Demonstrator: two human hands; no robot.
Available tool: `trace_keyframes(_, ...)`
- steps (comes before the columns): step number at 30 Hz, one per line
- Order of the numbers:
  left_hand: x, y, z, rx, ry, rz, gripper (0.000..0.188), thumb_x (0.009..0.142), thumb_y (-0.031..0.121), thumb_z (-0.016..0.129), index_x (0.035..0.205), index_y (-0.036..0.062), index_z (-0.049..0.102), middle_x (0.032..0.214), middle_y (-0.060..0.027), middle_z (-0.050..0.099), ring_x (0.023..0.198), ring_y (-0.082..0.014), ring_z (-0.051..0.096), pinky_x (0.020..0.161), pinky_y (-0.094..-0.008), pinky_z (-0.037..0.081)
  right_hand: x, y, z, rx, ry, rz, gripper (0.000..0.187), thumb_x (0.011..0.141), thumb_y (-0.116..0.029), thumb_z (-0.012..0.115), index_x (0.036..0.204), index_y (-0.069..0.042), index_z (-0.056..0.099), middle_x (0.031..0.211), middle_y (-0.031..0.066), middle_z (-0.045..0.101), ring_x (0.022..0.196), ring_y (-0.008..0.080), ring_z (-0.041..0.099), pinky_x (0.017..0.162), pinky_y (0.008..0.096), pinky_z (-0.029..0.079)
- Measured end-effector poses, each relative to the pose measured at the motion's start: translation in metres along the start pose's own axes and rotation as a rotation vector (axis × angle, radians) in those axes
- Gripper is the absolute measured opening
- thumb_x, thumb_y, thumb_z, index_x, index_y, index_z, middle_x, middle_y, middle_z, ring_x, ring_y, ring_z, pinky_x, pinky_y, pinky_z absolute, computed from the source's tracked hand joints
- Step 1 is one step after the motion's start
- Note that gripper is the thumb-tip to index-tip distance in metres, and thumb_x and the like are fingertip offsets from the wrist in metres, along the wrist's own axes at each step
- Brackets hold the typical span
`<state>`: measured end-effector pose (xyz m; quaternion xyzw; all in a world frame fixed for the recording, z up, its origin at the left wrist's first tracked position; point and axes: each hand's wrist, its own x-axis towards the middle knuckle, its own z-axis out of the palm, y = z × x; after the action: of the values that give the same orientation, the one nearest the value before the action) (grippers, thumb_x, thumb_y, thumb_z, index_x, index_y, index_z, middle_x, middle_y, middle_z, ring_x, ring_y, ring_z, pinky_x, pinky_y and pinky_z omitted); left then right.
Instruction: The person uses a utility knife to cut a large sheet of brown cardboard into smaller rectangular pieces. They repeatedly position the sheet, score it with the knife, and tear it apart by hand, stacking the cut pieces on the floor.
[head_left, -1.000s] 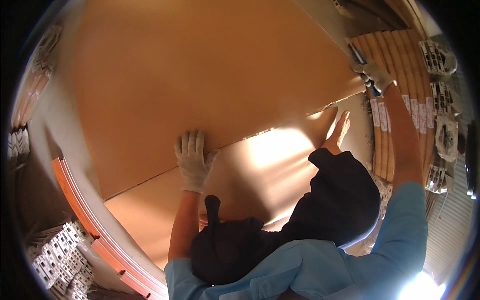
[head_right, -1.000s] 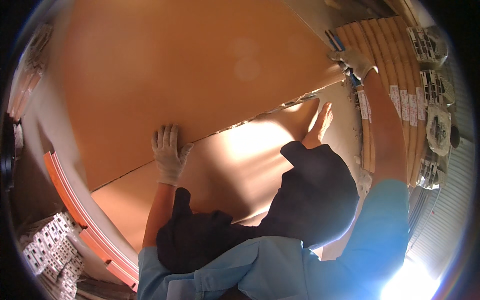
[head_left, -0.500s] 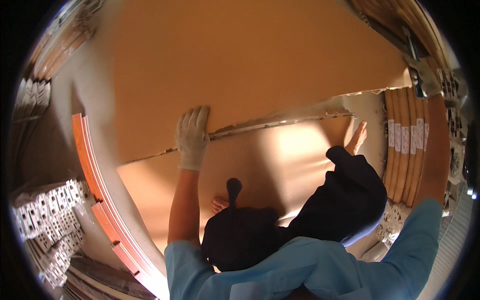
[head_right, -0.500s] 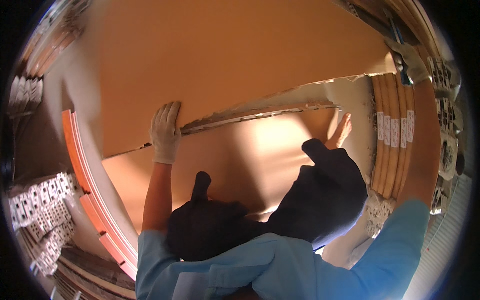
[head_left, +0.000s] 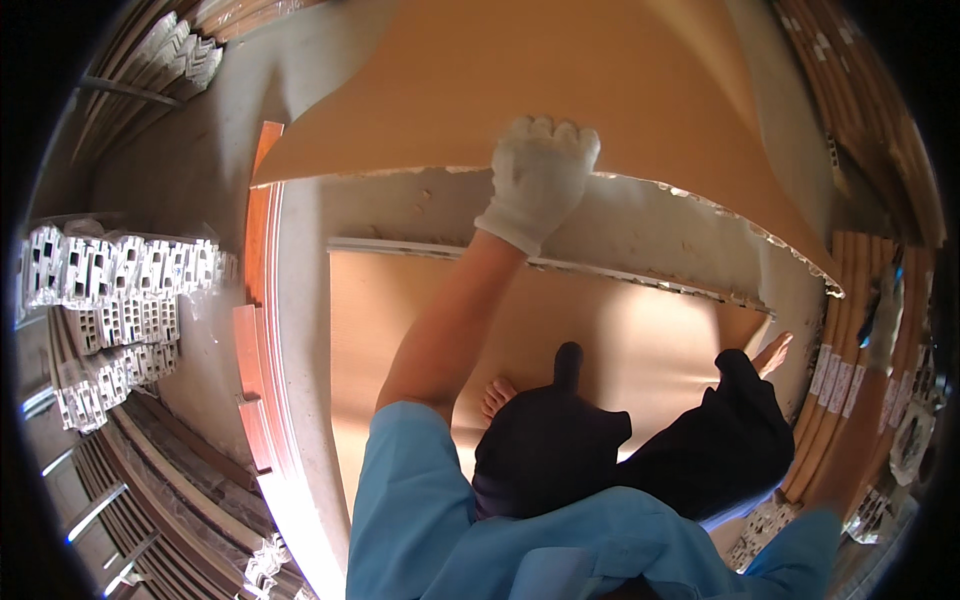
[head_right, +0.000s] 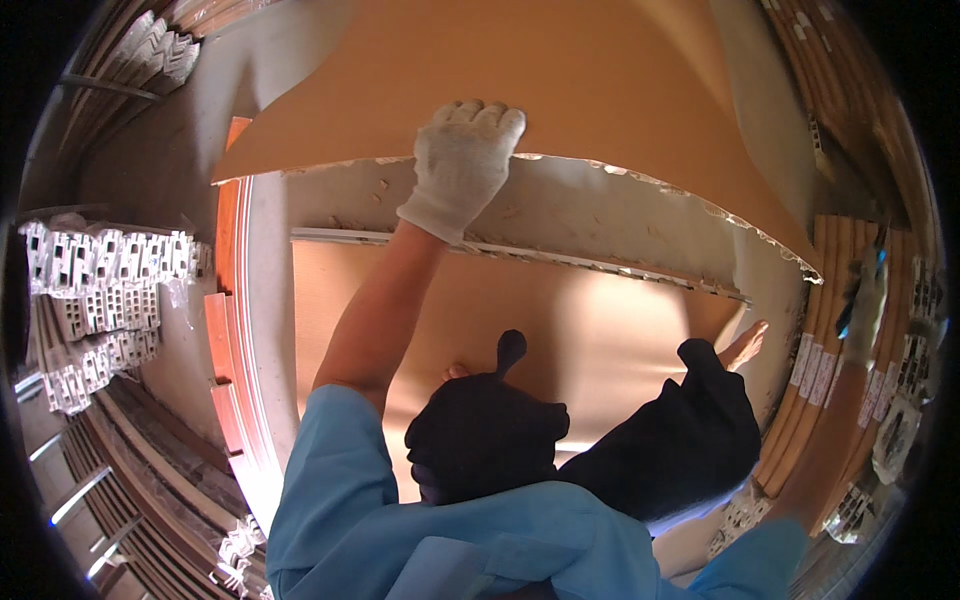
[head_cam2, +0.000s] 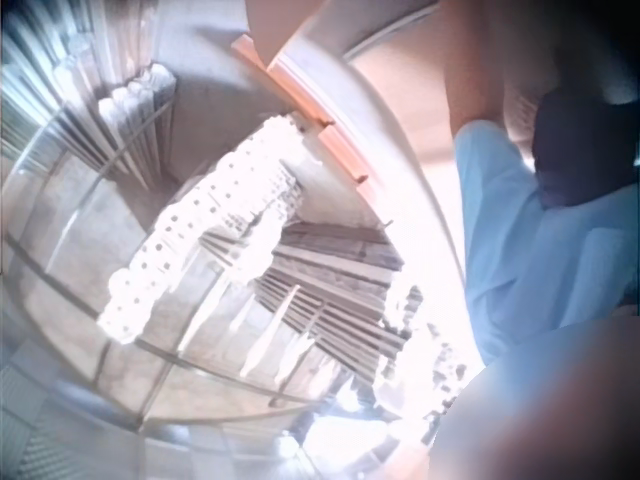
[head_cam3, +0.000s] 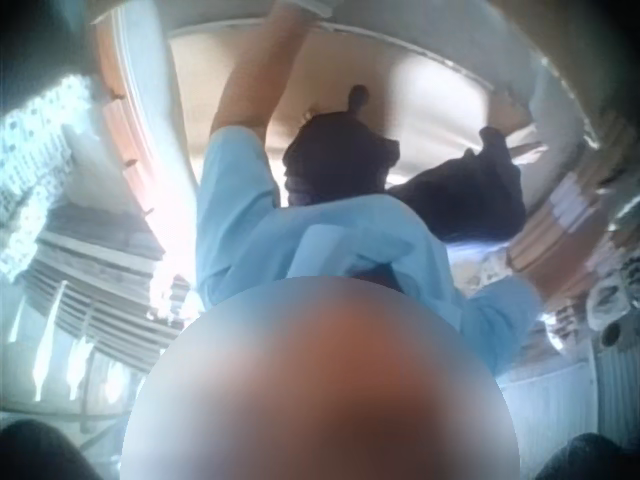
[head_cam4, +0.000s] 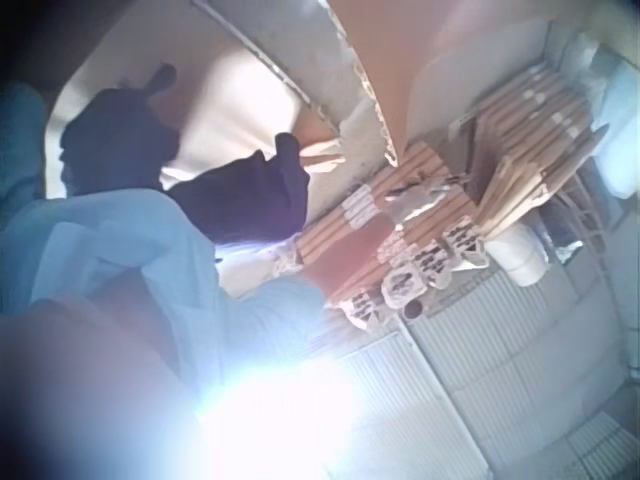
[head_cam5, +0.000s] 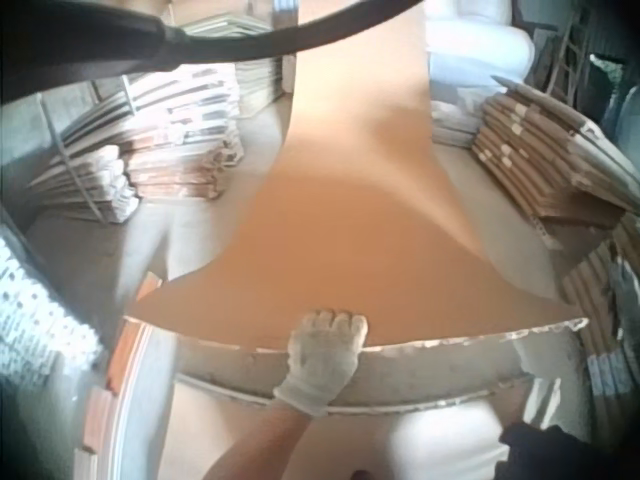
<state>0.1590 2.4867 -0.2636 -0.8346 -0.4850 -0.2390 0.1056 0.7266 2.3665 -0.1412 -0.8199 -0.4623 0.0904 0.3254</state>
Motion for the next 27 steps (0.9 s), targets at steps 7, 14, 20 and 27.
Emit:
trace_keyframes(7, 0.002, -0.01, -0.001, -0.143, 0.052, -0.014, 0.011, 0.074, 0.006, 0.057, 0.077, 0.016, 0.062, 0.071, -0.0016, 0.064, 0.068, -0.0214, 0.063, 0.059, -0.0353, 0.05, -0.153, -0.066, 0.061, 0.182, -0.605, 0.211, 0.031, 0.094, -0.03, 0.059, 0.116, -0.007, 0.056, 0.078, -0.0009, 0.057, 0.059, 0.0044, 0.052, 0.049, 0.0205, 0.041)
trace_keyframes(14, 0.015, -0.021, -0.029, -0.011, 0.126, 0.043, 0.012, 0.072, 0.007, 0.06, 0.081, 0.0162, 0.062, 0.073, 0.0007, 0.064, 0.068, -0.0185, 0.062, 0.059, -0.0332, 0.051, -0.146, -0.115, 0.13, 0.061, -0.785, 0.325, 0.068, 0.091, -0.037, 0.062, 0.147, -0.012, 0.03, 0.093, 0.0087, 0.057, 0.052, 0.0086, 0.051, 0.048, 0.0229, 0.046)
trace_keyframes(20, 0.013, -0.007, -0.051, -0.014, 0.156, 0.105, 0.011, 0.074, 0.007, 0.06, 0.083, 0.0123, 0.062, 0.077, 0.0019, 0.064, 0.074, -0.0165, 0.062, 0.066, -0.0298, 0.052, -0.13, -0.138, 0.172, 0.835, -0.908, 0.271, 0.091, 0.081, -0.071, 0.051, 0.141, -0.004, 0.033, 0.107, 0.0129, 0.054, 0.058, 0.0097, 0.049, 0.051, 0.0214, 0.046)
trace_keyframes(27, 0.025, 0.016, -0.053, 0.028, 0.142, 0.144, 0.021, 0.074, 0.005, 0.06, 0.094, 0.0103, 0.062, 0.09, -0.0029, 0.067, 0.087, -0.0214, 0.063, 0.08, -0.034, 0.052, -0.111, -0.172, 0.191, 1.148, -0.651, 0.597, 0.059, 0.085, -0.062, 0.056, 0.104, -0.006, 0.053, 0.087, 0.0095, 0.056, 0.058, 0.0133, 0.05, 0.046, 0.0237, 0.042)
